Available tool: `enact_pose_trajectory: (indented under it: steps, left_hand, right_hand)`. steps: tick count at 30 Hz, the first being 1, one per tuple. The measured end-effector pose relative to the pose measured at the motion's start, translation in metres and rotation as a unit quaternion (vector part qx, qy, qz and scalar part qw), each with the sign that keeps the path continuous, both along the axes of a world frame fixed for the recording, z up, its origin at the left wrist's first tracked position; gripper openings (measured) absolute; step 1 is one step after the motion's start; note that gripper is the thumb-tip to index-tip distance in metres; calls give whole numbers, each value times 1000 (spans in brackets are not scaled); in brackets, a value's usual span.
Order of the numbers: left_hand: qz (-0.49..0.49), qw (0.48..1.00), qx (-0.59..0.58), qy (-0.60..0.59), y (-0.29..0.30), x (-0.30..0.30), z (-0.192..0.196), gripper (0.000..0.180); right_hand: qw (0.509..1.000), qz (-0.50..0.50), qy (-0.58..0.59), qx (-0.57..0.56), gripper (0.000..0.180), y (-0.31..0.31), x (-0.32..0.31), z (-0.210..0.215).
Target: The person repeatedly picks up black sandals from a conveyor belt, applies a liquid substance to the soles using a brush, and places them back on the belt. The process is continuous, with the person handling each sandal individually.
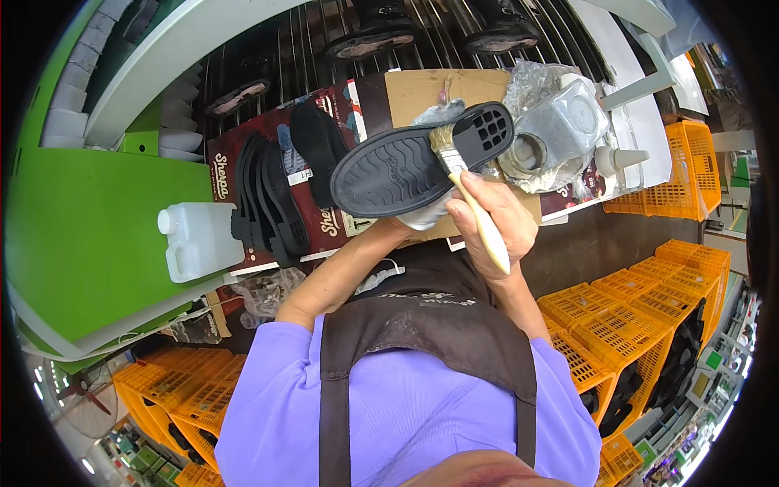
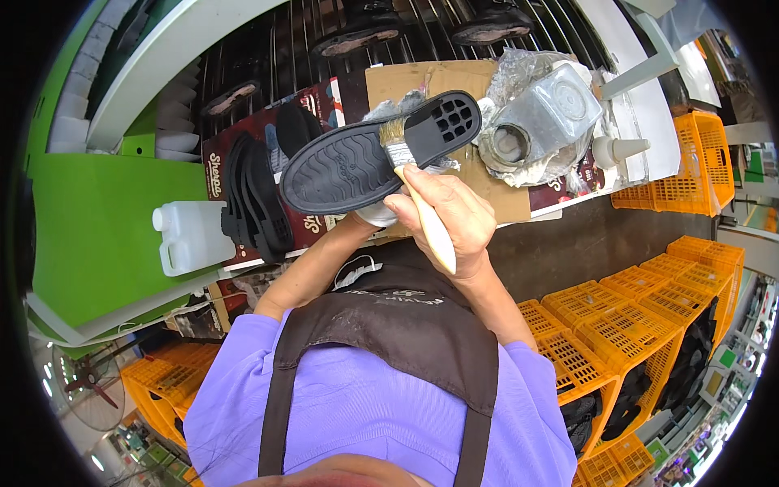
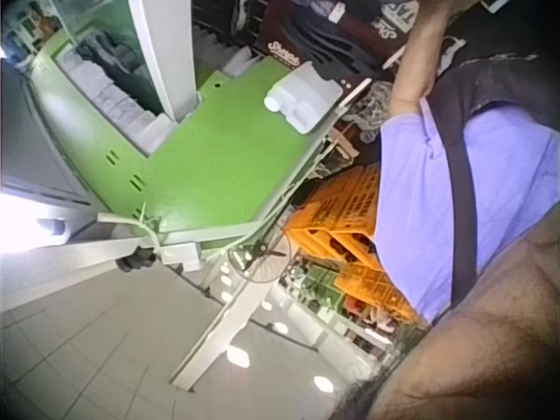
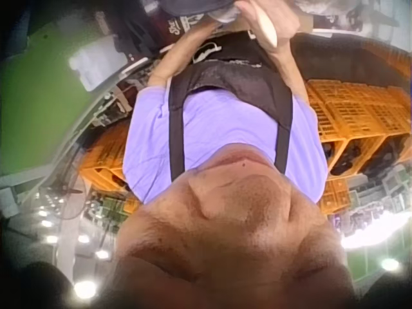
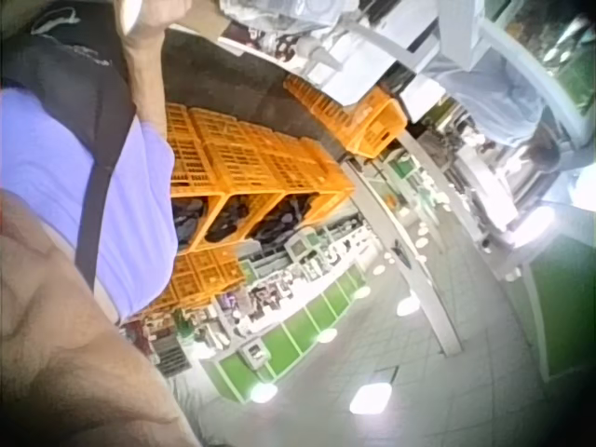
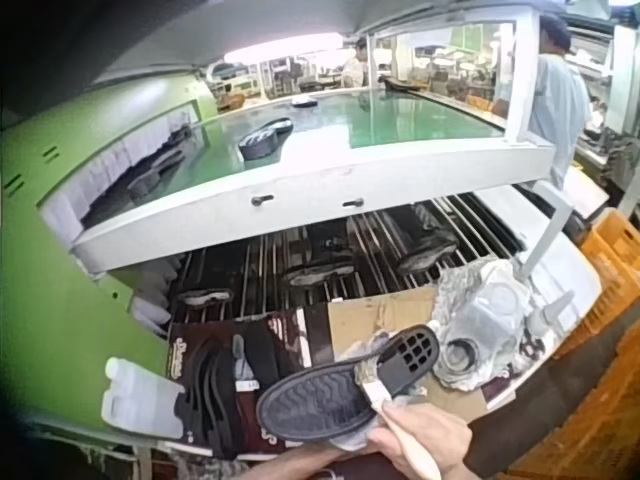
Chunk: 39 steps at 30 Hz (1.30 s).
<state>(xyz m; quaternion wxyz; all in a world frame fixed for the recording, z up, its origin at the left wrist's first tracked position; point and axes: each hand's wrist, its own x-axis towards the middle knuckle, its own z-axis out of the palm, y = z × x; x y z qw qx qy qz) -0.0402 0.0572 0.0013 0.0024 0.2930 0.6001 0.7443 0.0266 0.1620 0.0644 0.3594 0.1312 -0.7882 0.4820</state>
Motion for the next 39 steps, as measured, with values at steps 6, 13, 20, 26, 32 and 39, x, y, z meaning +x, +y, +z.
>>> enact_pose_trajectory:
  steps: [6, 13, 20, 26, 32, 39]
  left_hand:
    - [-92, 966, 144, -195, -13, 8, -33, 52]
    - [-212, 814, 352, -411, -31, 13, -70, 43]
    - [-108, 979, 41, -171, -37, 20, -50, 36]
    - [-92, 988, -25, -119, -30, 14, -45, 33]
    - [-100, 987, -69, -100, -28, 16, -41, 30]
    - [-120, 983, -121, -73, -24, 18, -34, 27]
  right_hand:
    - [1000, -7, 4, -7, 31, -5, 2, 2]
    - [1000, -11, -9, -22, 30, -9, 4, 1]
    - [998, 2, -38, -57, 29, -13, 8, 1]
    - [997, 32, -45, -61, 25, -17, 10, 1]
    - [996, 54, -46, -57, 26, -20, 11, 1]
    - [995, 69, -47, -59, 25, -19, 10, 3]
